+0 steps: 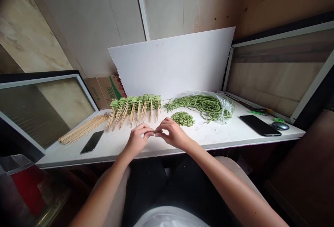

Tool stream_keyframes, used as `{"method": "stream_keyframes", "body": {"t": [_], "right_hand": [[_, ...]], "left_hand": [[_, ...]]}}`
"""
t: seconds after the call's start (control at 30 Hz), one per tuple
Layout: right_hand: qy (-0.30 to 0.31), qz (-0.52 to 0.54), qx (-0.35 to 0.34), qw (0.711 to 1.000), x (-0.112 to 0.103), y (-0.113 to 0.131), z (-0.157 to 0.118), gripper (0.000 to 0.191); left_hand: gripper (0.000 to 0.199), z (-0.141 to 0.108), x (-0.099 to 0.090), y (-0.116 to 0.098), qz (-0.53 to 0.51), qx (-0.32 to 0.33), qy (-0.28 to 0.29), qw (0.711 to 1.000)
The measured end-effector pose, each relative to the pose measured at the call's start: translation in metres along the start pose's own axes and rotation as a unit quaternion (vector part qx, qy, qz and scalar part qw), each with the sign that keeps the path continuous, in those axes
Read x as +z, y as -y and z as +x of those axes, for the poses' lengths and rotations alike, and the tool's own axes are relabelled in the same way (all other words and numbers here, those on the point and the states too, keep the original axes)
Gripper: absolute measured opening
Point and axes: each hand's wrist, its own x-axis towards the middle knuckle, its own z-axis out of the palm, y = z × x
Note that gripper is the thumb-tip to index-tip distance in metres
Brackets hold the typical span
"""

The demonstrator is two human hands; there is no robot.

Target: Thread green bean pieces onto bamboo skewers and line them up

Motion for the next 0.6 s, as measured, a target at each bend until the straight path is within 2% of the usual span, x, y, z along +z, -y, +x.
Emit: {"method": "stream_keyframes", "body": {"t": [0.13,0.3,0.43,0.6], "right_hand": [[-0.04,-0.027,-0.002,0.999,0.007,0.002,0.0,0.012],[-0.072,0.049,0.035,0.996,0.013,0.006,0.0,0.014],[-0.063,0.145,0.072,0.985,0.015,0.004,-0.001,0.015],[-0.005,0.272,0.088,0.958,0.014,-0.003,-0.002,0.033]], "left_hand": [[0.015,0.0,0.002,-0.008,0.017,0.023,-0.033,0.999],[0.014,-0.001,0.002,-0.017,-0.004,0.015,-0.025,1.0],[0.019,0.0,0.0,-0.017,-0.062,0.019,-0.012,0.998],[0.018,0.001,-0.001,-0.022,-0.133,0.003,0.022,0.991]]}}
